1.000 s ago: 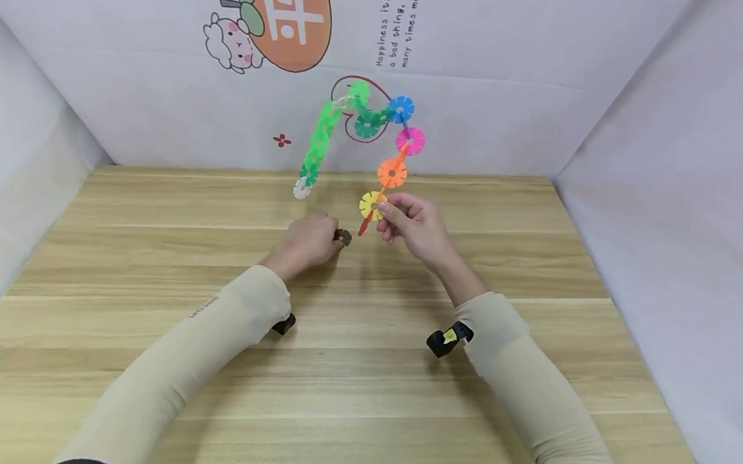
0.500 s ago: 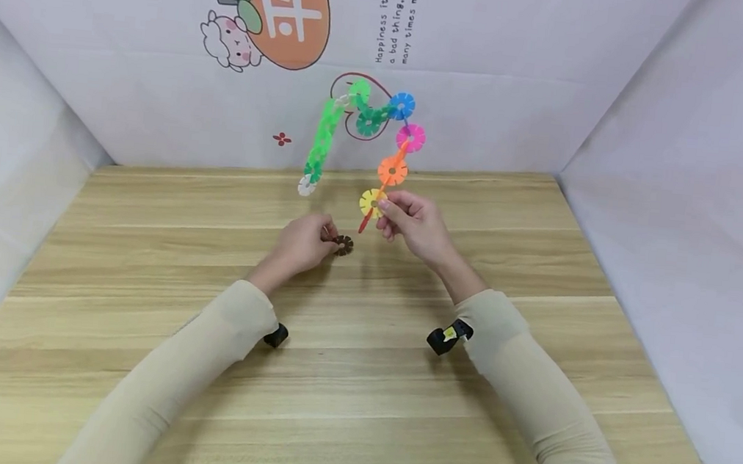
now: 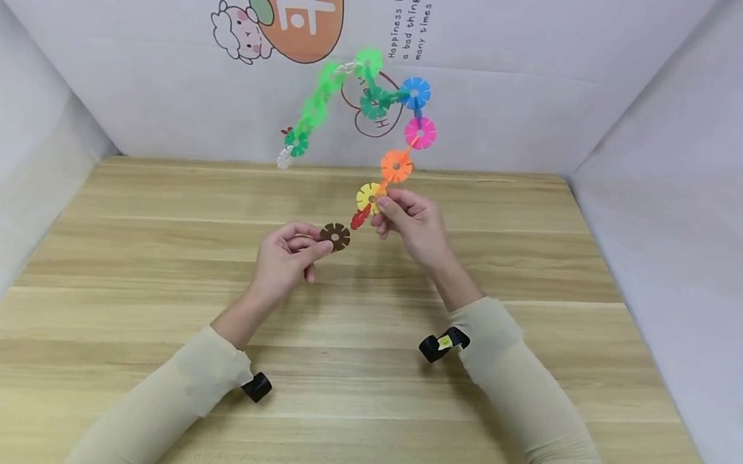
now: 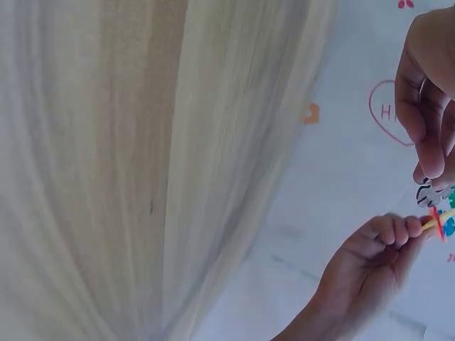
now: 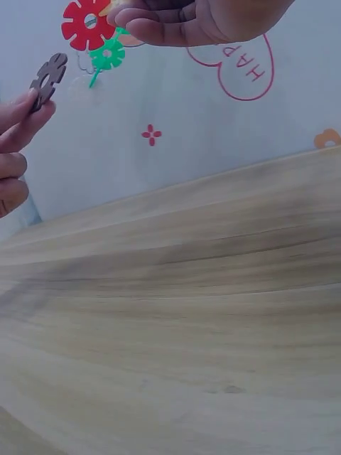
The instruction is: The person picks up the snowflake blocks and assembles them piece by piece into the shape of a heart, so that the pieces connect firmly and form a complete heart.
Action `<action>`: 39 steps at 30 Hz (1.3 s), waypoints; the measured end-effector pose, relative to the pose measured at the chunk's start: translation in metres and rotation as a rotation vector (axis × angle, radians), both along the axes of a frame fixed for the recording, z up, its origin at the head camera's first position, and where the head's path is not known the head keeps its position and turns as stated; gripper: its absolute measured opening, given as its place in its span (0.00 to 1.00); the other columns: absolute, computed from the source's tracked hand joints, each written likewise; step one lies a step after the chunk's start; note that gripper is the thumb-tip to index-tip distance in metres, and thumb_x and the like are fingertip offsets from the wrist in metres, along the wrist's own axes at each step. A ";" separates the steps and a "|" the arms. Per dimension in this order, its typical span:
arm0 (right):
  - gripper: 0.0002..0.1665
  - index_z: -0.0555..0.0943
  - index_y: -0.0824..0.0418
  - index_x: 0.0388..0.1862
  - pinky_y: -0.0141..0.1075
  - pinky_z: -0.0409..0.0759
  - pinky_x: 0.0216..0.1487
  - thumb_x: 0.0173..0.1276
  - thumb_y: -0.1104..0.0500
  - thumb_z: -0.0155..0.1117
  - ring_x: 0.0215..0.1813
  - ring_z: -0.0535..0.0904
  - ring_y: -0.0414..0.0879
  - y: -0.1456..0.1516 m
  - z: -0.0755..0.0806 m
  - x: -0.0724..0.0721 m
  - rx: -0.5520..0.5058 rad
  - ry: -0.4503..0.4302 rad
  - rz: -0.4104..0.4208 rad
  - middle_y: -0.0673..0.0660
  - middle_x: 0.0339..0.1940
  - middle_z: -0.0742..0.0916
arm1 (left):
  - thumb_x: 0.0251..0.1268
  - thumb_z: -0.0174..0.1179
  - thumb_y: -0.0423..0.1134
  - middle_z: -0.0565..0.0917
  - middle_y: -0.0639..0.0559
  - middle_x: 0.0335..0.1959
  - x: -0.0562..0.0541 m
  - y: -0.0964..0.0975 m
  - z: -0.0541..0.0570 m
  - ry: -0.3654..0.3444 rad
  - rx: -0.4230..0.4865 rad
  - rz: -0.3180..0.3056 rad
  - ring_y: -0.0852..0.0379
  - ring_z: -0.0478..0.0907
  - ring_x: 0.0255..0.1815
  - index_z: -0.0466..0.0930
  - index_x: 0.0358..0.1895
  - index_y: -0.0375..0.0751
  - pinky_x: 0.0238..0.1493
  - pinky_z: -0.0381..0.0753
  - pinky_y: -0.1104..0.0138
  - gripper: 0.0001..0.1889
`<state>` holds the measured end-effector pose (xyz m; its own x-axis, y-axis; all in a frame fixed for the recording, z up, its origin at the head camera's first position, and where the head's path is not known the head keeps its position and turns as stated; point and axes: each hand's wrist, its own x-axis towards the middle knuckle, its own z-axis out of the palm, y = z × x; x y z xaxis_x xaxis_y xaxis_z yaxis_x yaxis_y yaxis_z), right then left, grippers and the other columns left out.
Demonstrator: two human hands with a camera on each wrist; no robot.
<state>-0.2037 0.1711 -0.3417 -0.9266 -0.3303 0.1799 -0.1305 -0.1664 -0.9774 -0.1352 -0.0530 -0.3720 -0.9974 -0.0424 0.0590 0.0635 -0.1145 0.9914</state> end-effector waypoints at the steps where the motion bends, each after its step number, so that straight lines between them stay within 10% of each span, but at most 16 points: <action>1: 0.12 0.87 0.57 0.40 0.30 0.84 0.35 0.81 0.67 0.58 0.30 0.82 0.41 -0.002 0.001 0.002 -0.019 0.004 0.000 0.52 0.29 0.88 | 0.64 0.72 0.27 0.90 0.59 0.27 0.003 0.001 0.002 0.011 0.000 0.002 0.62 0.71 0.10 0.83 0.43 0.31 0.16 0.74 0.72 0.08; 22: 0.21 0.89 0.54 0.39 0.29 0.84 0.33 0.80 0.73 0.54 0.28 0.83 0.39 -0.016 0.003 0.010 -0.154 0.060 -0.036 0.51 0.27 0.88 | 0.64 0.71 0.25 0.87 0.59 0.27 0.015 0.007 0.019 0.122 -0.015 0.032 0.62 0.68 0.10 0.81 0.42 0.28 0.14 0.69 0.72 0.08; 39: 0.15 0.88 0.59 0.39 0.28 0.83 0.31 0.79 0.72 0.58 0.27 0.82 0.39 -0.022 0.004 0.015 -0.057 0.086 -0.075 0.51 0.26 0.88 | 0.63 0.69 0.20 0.89 0.54 0.28 0.013 0.009 0.020 0.095 0.051 0.047 0.59 0.78 0.17 0.79 0.38 0.28 0.22 0.82 0.70 0.08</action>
<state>-0.1889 0.1492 -0.3380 -0.9286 -0.2475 0.2766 -0.2278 -0.2082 -0.9512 -0.1225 -0.0436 -0.3517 -0.9842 -0.0943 0.1501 0.1637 -0.1590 0.9736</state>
